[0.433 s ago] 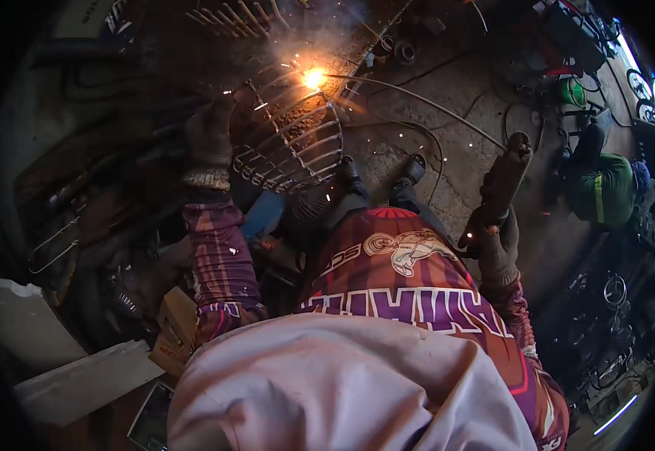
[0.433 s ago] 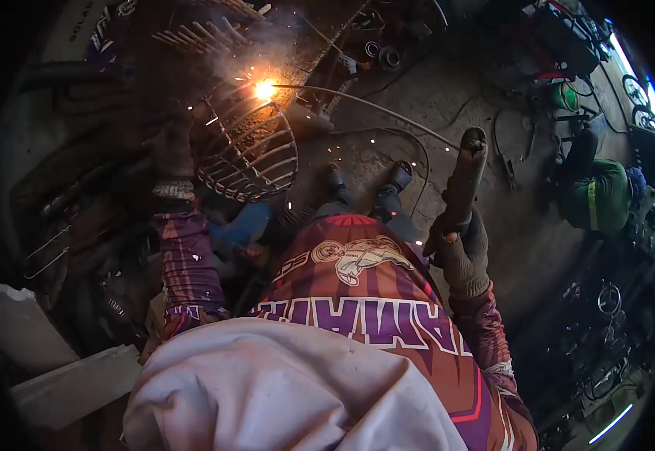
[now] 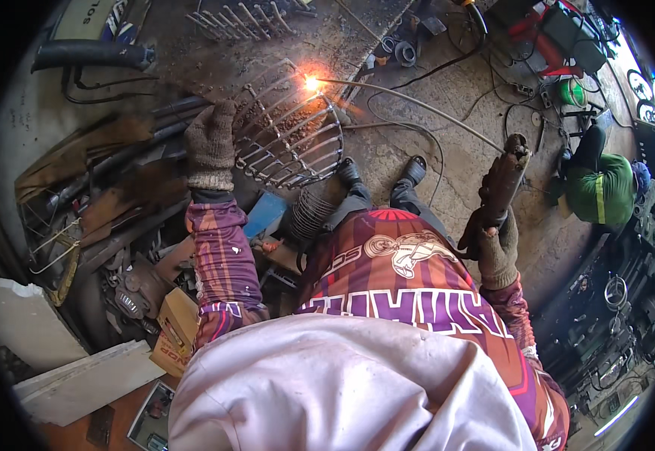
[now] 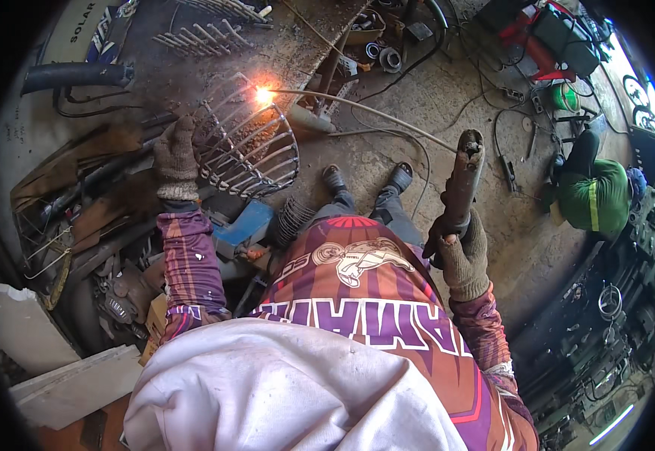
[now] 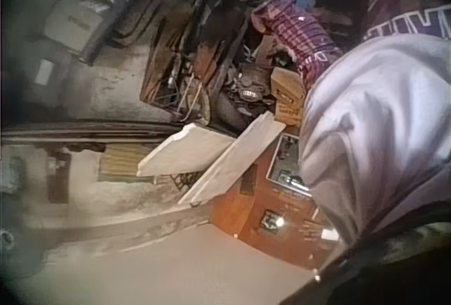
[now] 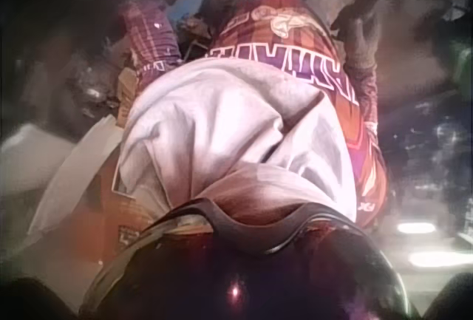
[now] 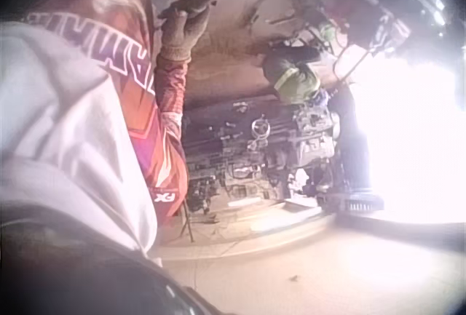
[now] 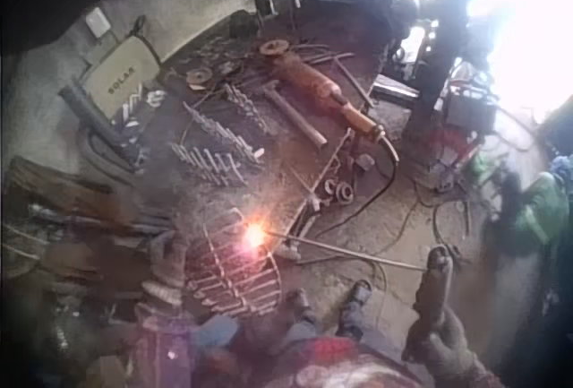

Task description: The person welds points on a curved metal wire structure using a welding tool and subsequently uses a hammer to shape the metal structure on a workshop table.

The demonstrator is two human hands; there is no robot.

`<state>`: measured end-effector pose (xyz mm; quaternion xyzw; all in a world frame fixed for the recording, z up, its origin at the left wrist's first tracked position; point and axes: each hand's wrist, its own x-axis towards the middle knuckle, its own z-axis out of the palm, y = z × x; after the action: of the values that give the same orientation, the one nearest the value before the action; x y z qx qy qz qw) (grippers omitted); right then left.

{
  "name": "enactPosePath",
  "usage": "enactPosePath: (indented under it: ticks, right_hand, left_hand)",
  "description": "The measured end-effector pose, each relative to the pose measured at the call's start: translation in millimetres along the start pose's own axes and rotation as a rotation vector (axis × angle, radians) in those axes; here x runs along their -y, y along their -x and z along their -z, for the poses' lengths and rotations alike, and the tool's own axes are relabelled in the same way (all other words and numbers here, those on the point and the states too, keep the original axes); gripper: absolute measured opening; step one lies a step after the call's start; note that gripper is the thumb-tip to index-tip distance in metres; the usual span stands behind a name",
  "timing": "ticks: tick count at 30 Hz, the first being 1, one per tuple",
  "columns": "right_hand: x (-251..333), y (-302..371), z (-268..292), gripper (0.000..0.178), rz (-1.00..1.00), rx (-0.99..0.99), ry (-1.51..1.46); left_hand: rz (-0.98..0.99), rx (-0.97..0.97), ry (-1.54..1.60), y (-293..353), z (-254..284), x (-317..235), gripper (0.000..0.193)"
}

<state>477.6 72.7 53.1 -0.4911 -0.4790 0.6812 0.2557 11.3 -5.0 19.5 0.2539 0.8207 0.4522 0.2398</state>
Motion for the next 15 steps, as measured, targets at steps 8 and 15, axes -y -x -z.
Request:
enactPosePath:
  ticks: [8, 15]
  right_hand:
    - [3.0, -0.3, -2.3, 0.086, 0.024, 0.021, -0.014]
    - [2.4, -0.4, -4.3, 0.085, 0.028, 0.046, -0.057]
  left_hand:
    - [-0.072, -0.011, -0.079, 3.0, -0.4, -5.4, 0.043]
    - [-0.231, 0.031, -0.123, -3.9, 1.2, 3.1, 0.032]
